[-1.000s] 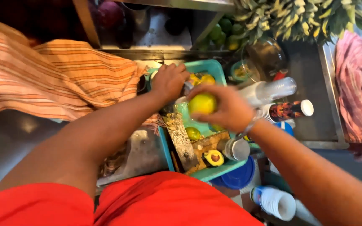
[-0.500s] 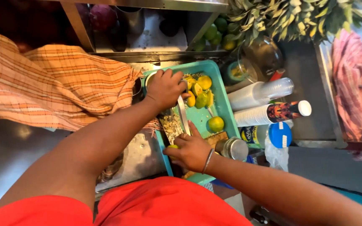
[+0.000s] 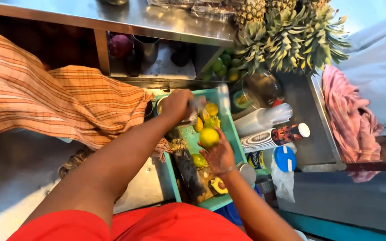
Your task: The recorder prepares lime juice by cutting limes, using a manual juicer, adding ingredients like salt and ice, and pouring the mixture into cups.
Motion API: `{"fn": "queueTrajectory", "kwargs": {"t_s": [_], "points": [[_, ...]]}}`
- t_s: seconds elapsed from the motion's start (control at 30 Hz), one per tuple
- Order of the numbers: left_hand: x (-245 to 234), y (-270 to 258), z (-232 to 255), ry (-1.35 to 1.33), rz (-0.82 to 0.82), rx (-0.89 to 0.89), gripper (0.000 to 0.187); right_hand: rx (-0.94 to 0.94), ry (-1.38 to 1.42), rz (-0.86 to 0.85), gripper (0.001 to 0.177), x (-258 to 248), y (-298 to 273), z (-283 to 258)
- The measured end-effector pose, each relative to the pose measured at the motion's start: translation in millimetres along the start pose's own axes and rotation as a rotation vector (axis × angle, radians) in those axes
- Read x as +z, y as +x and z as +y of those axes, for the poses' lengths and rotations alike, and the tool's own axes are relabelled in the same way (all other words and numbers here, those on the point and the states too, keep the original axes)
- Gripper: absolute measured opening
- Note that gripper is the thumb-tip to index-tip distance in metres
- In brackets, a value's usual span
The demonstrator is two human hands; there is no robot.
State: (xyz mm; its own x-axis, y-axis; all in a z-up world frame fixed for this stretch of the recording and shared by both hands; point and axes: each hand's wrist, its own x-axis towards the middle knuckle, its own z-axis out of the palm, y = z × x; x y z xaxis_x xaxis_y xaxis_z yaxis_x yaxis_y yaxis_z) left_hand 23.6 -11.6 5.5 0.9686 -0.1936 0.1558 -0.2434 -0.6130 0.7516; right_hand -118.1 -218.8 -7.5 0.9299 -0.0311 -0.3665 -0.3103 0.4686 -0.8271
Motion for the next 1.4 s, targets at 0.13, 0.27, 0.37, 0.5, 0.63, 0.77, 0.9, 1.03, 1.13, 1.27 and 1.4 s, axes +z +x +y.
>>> {"fn": "queueTrajectory", "kwargs": {"t_s": [0.13, 0.27, 0.37, 0.5, 0.63, 0.77, 0.9, 1.03, 1.13, 1.27, 1.4], "points": [[34, 55, -30, -0.405, -0.151, -0.453, 0.077, 0.098, -0.318, -0.162, 0.055, 36, 54, 0], [22, 36, -17, -0.333, -0.145, -0.410, 0.076, 0.048, -0.799, -0.063, 0.039, 22, 96, -45], [-2, 11, -1, -0.243, -0.182, -0.348, 0.062, -0.049, -0.707, -0.155, 0.042, 66, 84, -157], [12, -9, 6, 0.014, 0.009, -0.025, 0.037, 0.279, -1.065, -0.292, 0.061, 185, 27, -219], [17, -13, 10, 0.214, 0.073, 0.053, 0.029, 1.006, -2.132, -0.398, 0.052, 210, 19, -201], [26, -17, -5, 0.275, 0.164, 0.174, 0.032, 0.486, -2.408, -0.662, 0.034, 111, 15, -143], [7, -28, 5, 0.271, 0.248, 0.339, 0.037, 0.074, -1.885, -0.295, 0.026, 67, -36, -84], [16, -30, -4, 0.316, 0.249, 0.367, 0.036, 0.015, -1.653, -0.136, 0.028, 79, -55, -51], [14, -33, -11, 0.294, 0.307, 0.394, 0.033, 0.061, -1.601, -0.038, 0.031, 77, -62, -33], [15, -30, -7, 0.328, 0.341, 0.414, 0.034, -0.026, -1.542, -0.028, 0.034, 80, -61, -30], [13, -33, -2, 0.300, 0.319, 0.403, 0.032, -0.088, -1.499, -0.040, 0.036, 84, -64, -37]]}}
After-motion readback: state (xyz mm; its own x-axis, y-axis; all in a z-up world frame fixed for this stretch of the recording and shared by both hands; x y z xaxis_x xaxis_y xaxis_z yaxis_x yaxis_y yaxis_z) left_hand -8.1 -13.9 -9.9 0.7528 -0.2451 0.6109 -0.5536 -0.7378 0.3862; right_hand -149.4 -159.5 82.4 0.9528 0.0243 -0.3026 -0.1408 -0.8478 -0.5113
